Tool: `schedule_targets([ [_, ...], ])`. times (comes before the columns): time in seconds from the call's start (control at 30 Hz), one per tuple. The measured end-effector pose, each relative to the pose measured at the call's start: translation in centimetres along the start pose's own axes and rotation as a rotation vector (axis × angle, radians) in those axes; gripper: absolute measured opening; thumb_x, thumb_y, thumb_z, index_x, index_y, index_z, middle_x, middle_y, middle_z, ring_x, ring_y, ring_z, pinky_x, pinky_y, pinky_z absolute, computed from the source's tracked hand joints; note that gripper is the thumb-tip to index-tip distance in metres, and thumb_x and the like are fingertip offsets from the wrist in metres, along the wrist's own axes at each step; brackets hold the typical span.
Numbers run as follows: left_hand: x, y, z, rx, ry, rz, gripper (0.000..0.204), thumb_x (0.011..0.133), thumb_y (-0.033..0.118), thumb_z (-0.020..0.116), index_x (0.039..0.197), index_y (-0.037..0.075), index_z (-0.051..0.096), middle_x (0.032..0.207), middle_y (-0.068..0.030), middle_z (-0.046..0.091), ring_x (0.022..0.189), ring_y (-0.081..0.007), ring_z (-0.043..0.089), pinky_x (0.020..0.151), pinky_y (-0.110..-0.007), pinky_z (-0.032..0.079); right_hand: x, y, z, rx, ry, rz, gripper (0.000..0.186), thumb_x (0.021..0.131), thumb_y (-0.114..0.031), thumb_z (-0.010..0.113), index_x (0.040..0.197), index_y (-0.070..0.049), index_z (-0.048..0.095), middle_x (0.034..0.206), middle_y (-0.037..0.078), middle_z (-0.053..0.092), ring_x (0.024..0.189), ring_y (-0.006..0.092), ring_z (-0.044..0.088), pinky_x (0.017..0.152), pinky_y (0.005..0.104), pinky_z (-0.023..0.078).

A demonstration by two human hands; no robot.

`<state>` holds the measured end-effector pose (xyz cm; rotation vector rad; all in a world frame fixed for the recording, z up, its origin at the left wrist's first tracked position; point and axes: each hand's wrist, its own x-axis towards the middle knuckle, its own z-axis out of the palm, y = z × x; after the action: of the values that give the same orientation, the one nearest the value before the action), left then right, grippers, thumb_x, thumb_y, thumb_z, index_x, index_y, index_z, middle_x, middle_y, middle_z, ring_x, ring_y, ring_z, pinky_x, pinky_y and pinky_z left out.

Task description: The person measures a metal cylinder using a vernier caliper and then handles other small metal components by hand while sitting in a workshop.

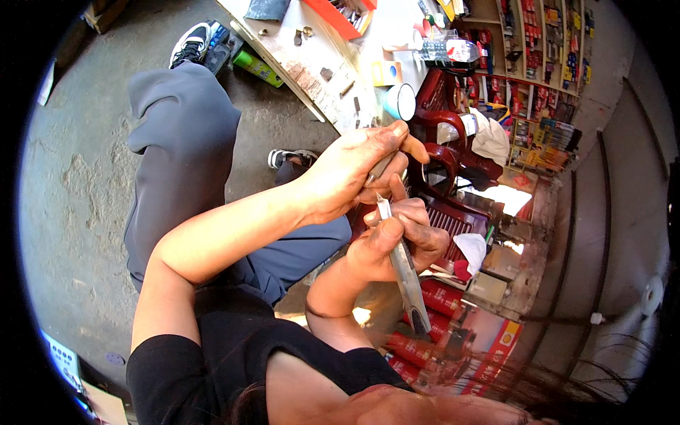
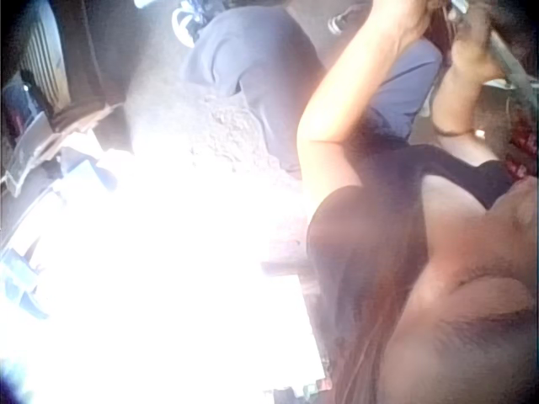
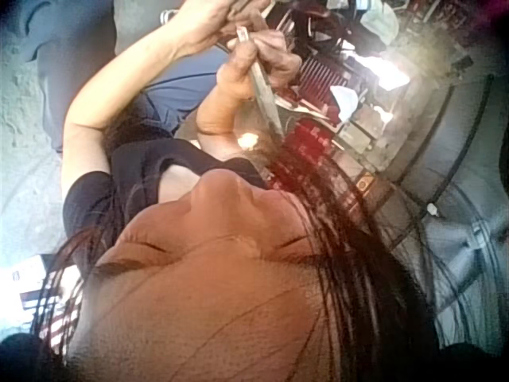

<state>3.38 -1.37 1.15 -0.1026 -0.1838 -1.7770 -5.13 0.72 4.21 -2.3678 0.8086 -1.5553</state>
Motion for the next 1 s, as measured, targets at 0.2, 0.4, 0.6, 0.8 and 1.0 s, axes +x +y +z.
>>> schedule_targets([
  [0.2,0.0,-0.2,-0.4,0.031,-0.044,0.055,0.048,0.099,0.037,0.038,0.124,-0.003,0.048,0.056,0.0062,0.032,0.048,-0.003,0.026,0.043,-0.019,0.022,-0.3,0.0,-0.5,0.096,-0.015,0.085,0.021,0.085,-0.011,0.063,0.086,-0.002,0.044,0.066,0.011,0.057,0.059,0.0183,0.056,0.068,0.0363,0.053],
  [0.4,-0.1,-0.5,-0.3,-0.006,-0.018,0.058,0.049,0.099,0.037,0.038,0.128,-0.002,0.046,0.057,0.006,0.031,0.05,-0.0032,0.027,0.044,-0.019,0.022,0.0,0.1,-0.3,0.034,-0.059,0.048,0.022,0.087,-0.011,0.06,0.087,-0.003,0.04,0.063,0.01,0.054,0.054,0.0154,0.051,0.07,0.0371,0.053],
  [0.6,-0.1,-0.5,0.0,-0.011,0.004,0.041,0.05,0.099,0.036,0.038,0.13,-0.002,0.044,0.057,0.0061,0.031,0.05,-0.0034,0.026,0.045,-0.018,0.022,0.0,0.3,-0.2,0.014,-0.051,0.032,0.023,0.087,-0.012,0.06,0.086,-0.003,0.039,0.061,0.009,0.052,0.052,0.0139,0.049,0.063,0.0316,0.049],
  [0.8,-0.2,-0.4,0.0,-0.02,0.006,0.026,0.049,0.099,0.036,0.037,0.128,-0.002,0.046,0.057,0.0058,0.031,0.05,-0.0037,0.026,0.045,-0.018,0.023,-0.2,0.2,-0.1,0.005,-0.056,0.049,0.024,0.087,-0.013,0.061,0.085,-0.003,0.039,0.06,0.009,0.052,0.052,0.0142,0.049,0.068,0.0334,0.05],
  [1.0,-0.2,-0.8,-0.2,-0.024,0.02,0.032,0.048,0.099,0.037,0.038,0.125,-0.002,0.048,0.056,0.0056,0.032,0.049,-0.0034,0.028,0.045,-0.018,0.025,0.0,0.0,-0.4,-0.033,-0.099,0.061,0.025,0.087,-0.014,0.061,0.084,-0.003,0.038,0.058,0.009,0.051,0.051,0.0143,0.049,0.075,0.0411,0.053],
])
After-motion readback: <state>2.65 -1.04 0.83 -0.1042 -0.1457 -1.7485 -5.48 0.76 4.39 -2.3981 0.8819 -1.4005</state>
